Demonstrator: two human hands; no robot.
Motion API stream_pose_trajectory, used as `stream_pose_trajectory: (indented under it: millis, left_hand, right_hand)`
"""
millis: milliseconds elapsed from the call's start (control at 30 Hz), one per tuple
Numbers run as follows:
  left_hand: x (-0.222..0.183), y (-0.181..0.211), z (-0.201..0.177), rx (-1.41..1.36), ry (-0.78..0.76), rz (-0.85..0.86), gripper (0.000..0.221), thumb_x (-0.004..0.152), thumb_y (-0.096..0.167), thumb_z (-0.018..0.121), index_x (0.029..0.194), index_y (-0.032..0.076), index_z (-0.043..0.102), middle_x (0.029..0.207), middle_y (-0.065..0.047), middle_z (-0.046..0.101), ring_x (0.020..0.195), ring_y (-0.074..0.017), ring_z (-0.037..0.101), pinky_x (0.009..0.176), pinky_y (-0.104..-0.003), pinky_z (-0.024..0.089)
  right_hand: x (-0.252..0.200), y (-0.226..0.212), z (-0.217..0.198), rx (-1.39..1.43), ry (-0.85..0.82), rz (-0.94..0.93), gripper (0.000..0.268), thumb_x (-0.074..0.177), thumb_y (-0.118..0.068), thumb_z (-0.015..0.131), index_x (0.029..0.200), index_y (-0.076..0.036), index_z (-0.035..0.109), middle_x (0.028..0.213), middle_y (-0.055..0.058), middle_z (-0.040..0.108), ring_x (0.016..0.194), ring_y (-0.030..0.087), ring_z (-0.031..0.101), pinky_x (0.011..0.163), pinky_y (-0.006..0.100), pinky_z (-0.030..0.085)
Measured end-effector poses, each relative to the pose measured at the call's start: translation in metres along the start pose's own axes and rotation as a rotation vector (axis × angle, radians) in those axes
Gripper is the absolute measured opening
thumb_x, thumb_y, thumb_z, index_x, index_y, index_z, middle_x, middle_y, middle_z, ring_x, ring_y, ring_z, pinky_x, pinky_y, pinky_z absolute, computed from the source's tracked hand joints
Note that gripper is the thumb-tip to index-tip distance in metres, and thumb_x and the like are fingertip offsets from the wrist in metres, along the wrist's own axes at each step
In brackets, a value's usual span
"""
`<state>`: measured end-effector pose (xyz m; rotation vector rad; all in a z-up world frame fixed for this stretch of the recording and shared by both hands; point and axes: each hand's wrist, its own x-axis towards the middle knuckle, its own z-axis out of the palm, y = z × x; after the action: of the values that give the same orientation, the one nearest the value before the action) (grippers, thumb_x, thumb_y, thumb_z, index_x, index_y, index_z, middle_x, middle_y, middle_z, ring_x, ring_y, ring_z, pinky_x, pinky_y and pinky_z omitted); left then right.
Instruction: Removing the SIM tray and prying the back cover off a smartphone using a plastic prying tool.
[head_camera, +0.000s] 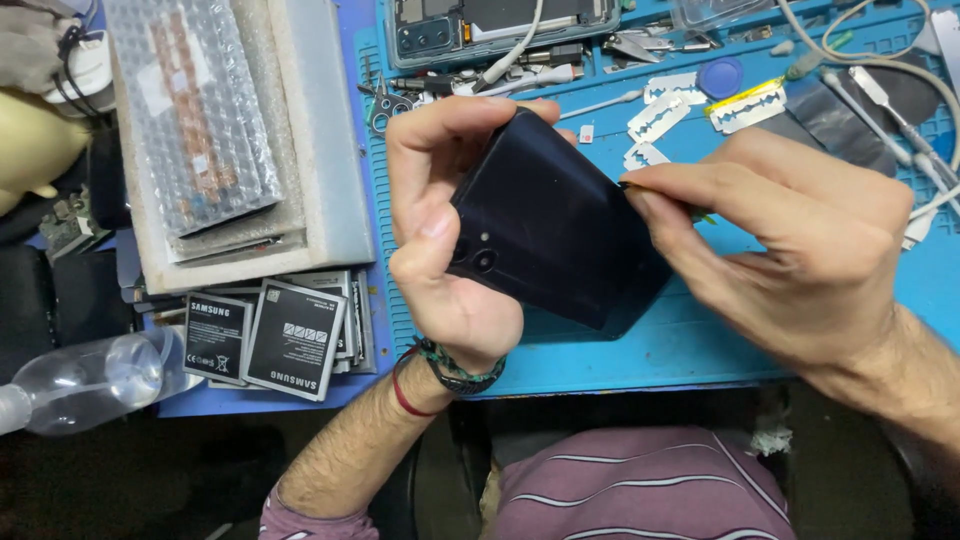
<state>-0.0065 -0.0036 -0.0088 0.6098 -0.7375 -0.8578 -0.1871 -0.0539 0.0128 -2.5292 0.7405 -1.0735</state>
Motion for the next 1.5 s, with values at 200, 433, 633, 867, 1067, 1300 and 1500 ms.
stream_pose_trajectory:
  millis: [200, 433, 633, 867, 1067, 1300, 1500]
  left_hand:
    - [0.002, -0.002, 0.0, 0.025, 0.006, 0.024, 0.048, 0.099, 0.037, 0.054, 0.129, 0.0, 0.061, 0.12, -0.021, 0.069, 0.113, -0.0299, 0.071, 0.099, -0.041, 0.062]
    - [0.001, -0.002, -0.006, 0.126, -0.042, 0.01, 0.06, 0.104, 0.043, 0.046, 0.135, -0.004, 0.067, 0.139, -0.014, 0.068, 0.125, -0.0242, 0.07, 0.105, -0.04, 0.062]
    - [0.001, -0.004, -0.004, 0.032, -0.078, 0.048, 0.051, 0.104, 0.039, 0.05, 0.131, -0.002, 0.064, 0.131, -0.014, 0.066, 0.125, -0.0237, 0.067, 0.105, -0.039, 0.062]
    - [0.002, -0.001, -0.006, -0.003, -0.081, -0.028, 0.053, 0.103, 0.04, 0.052, 0.134, -0.001, 0.064, 0.13, -0.016, 0.068, 0.117, -0.0261, 0.068, 0.103, -0.04, 0.057]
    - [0.001, -0.001, 0.001, 0.097, -0.023, 0.004, 0.075, 0.1, 0.048, 0.055, 0.156, -0.002, 0.052, 0.123, -0.024, 0.072, 0.106, -0.0262, 0.068, 0.098, -0.038, 0.058]
    - [-0.001, 0.005, 0.003, 0.109, -0.052, -0.021, 0.07, 0.102, 0.05, 0.052, 0.15, 0.0, 0.06, 0.123, -0.019, 0.072, 0.115, -0.0236, 0.068, 0.107, -0.038, 0.054]
    - [-0.005, 0.003, 0.0, 0.113, -0.055, -0.023, 0.067, 0.104, 0.05, 0.048, 0.145, -0.002, 0.063, 0.14, -0.018, 0.07, 0.128, -0.0223, 0.07, 0.115, -0.037, 0.058]
  right_hand:
    - [-0.019, 0.01, 0.0, -0.025, -0.027, 0.019, 0.005, 0.11, 0.013, 0.081, 0.114, 0.01, 0.082, 0.082, 0.017, 0.065, 0.068, 0.027, 0.057, 0.063, 0.037, 0.041]
    - [-0.043, 0.022, -0.001, -0.108, -0.074, 0.033, 0.005, 0.11, 0.006, 0.083, 0.115, 0.005, 0.082, 0.08, 0.015, 0.064, 0.067, 0.028, 0.057, 0.062, 0.038, 0.042]
    - [-0.05, 0.02, -0.012, -0.099, -0.034, 0.091, 0.002, 0.112, 0.009, 0.082, 0.111, 0.01, 0.084, 0.087, 0.019, 0.07, 0.07, 0.029, 0.058, 0.067, 0.039, 0.042]
    - [-0.012, 0.01, -0.015, 0.136, 0.019, 0.228, 0.006, 0.114, 0.021, 0.084, 0.114, 0.018, 0.079, 0.111, 0.029, 0.076, 0.101, 0.034, 0.072, 0.094, 0.042, 0.056]
    - [0.023, -0.003, -0.003, 0.132, 0.07, 0.104, 0.009, 0.118, 0.016, 0.084, 0.11, 0.013, 0.081, 0.096, 0.021, 0.074, 0.083, 0.028, 0.064, 0.08, 0.039, 0.049]
    - [0.028, -0.006, 0.004, 0.096, 0.06, 0.066, 0.009, 0.119, 0.015, 0.084, 0.11, 0.013, 0.08, 0.094, 0.021, 0.072, 0.081, 0.029, 0.062, 0.078, 0.04, 0.046]
    - [0.026, -0.005, 0.005, 0.072, 0.061, 0.058, 0.011, 0.119, 0.018, 0.084, 0.111, 0.014, 0.08, 0.096, 0.023, 0.073, 0.082, 0.031, 0.062, 0.079, 0.042, 0.046]
